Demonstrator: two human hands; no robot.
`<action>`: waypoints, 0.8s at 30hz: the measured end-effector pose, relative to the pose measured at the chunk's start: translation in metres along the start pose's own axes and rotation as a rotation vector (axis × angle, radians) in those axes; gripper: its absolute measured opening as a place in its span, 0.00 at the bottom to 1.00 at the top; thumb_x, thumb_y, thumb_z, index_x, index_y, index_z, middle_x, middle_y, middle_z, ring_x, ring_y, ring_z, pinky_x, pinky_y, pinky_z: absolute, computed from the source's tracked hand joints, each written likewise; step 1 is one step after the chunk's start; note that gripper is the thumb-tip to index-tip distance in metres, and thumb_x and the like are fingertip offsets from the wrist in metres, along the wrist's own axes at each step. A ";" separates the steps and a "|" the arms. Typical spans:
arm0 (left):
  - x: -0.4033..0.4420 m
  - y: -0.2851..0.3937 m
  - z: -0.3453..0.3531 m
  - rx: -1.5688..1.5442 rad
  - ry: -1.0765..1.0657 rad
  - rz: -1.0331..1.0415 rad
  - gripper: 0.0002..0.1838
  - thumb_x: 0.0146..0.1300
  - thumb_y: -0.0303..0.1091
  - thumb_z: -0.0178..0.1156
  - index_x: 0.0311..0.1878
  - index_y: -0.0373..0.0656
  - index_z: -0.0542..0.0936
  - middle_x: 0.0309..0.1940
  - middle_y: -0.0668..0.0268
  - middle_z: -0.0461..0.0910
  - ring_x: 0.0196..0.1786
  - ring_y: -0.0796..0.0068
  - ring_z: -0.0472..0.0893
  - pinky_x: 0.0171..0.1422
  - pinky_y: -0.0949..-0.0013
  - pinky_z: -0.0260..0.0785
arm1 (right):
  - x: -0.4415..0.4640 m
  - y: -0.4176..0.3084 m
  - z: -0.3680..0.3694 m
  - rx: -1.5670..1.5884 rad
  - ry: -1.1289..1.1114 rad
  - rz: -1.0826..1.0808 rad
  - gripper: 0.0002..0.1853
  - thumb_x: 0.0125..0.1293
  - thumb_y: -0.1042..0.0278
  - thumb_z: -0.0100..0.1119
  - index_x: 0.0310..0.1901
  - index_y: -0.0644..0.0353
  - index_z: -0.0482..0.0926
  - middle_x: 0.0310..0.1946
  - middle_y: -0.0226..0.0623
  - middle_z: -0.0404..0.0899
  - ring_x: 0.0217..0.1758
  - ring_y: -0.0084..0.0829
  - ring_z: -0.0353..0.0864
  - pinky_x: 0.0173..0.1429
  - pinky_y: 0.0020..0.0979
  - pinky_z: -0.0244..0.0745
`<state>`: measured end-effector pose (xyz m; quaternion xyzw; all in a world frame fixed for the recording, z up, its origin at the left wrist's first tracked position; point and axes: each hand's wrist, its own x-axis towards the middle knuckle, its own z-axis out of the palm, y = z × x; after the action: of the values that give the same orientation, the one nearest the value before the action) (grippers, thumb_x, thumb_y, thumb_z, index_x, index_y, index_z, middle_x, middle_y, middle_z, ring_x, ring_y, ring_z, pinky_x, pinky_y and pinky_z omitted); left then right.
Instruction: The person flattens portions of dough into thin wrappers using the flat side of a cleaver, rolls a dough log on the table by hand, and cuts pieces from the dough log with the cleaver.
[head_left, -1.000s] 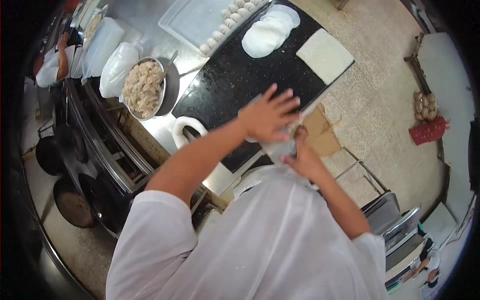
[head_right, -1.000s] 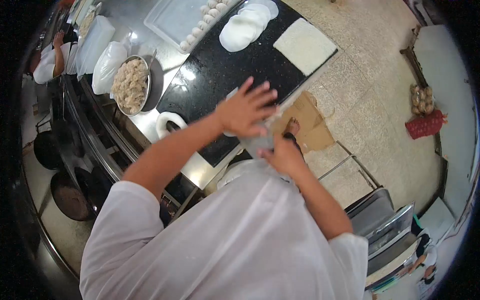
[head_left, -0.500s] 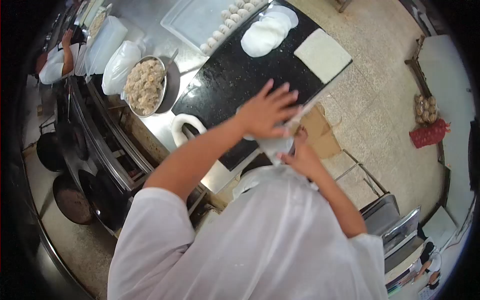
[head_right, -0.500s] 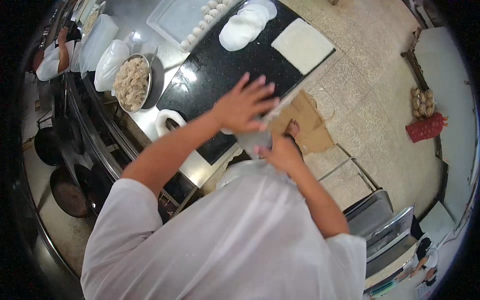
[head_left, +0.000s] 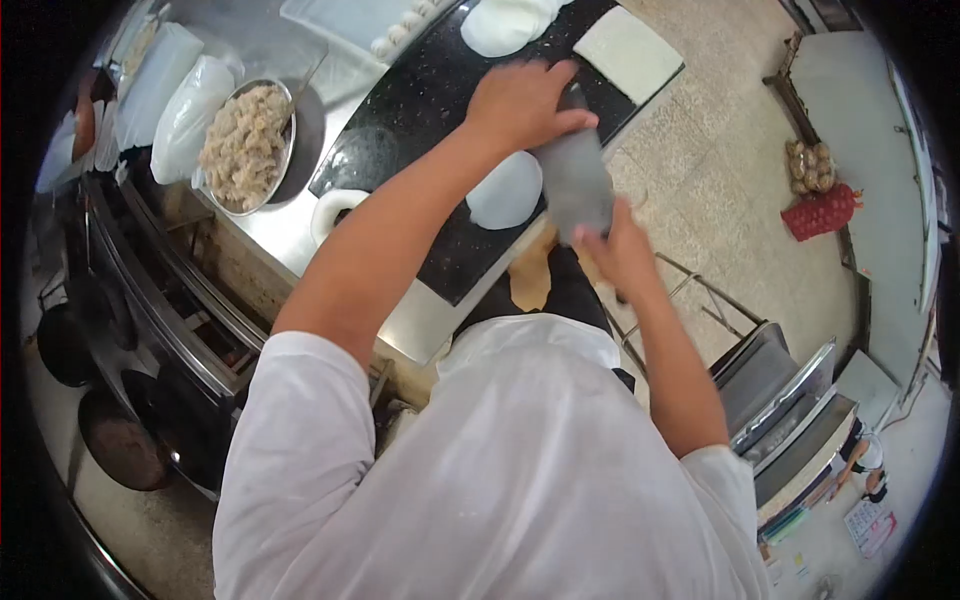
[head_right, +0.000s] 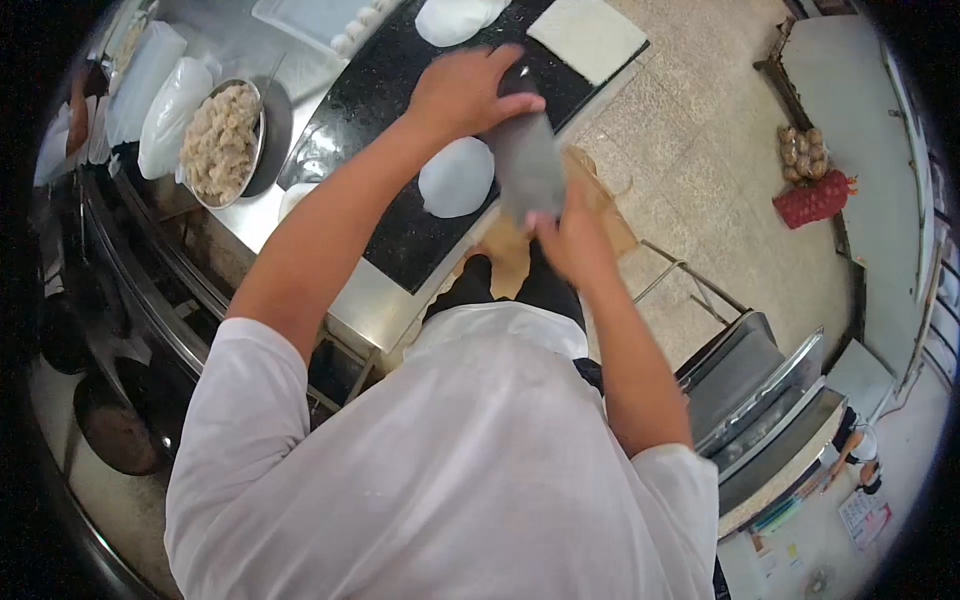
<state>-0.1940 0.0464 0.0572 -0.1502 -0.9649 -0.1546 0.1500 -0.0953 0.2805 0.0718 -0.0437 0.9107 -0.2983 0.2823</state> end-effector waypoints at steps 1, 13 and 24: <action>-0.011 0.002 -0.010 -0.104 -0.368 -0.176 0.34 0.59 0.70 0.65 0.52 0.48 0.85 0.43 0.56 0.87 0.47 0.55 0.86 0.51 0.56 0.78 | -0.025 0.015 0.014 0.025 -0.036 -0.053 0.35 0.63 0.57 0.72 0.63 0.68 0.67 0.47 0.65 0.83 0.51 0.65 0.84 0.54 0.52 0.78; -0.133 0.028 -0.030 -0.603 -0.015 -0.754 0.18 0.63 0.39 0.71 0.53 0.42 0.83 0.35 0.52 0.86 0.37 0.55 0.88 0.43 0.56 0.78 | -0.007 0.003 -0.028 -0.152 0.023 -0.178 0.22 0.66 0.66 0.67 0.57 0.64 0.72 0.39 0.62 0.85 0.46 0.64 0.84 0.48 0.55 0.78; -0.104 0.052 -0.059 -0.790 0.258 -0.968 0.15 0.66 0.26 0.66 0.57 0.39 0.84 0.41 0.62 0.87 0.37 0.80 0.83 0.44 0.71 0.76 | 0.051 0.003 -0.014 -0.118 -0.566 -0.511 0.21 0.63 0.62 0.70 0.49 0.67 0.74 0.37 0.59 0.85 0.47 0.62 0.85 0.50 0.55 0.77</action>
<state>-0.0681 0.0479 0.0886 0.2784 -0.7679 -0.5660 0.1113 -0.1457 0.2774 0.0547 -0.3662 0.7721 -0.2823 0.4360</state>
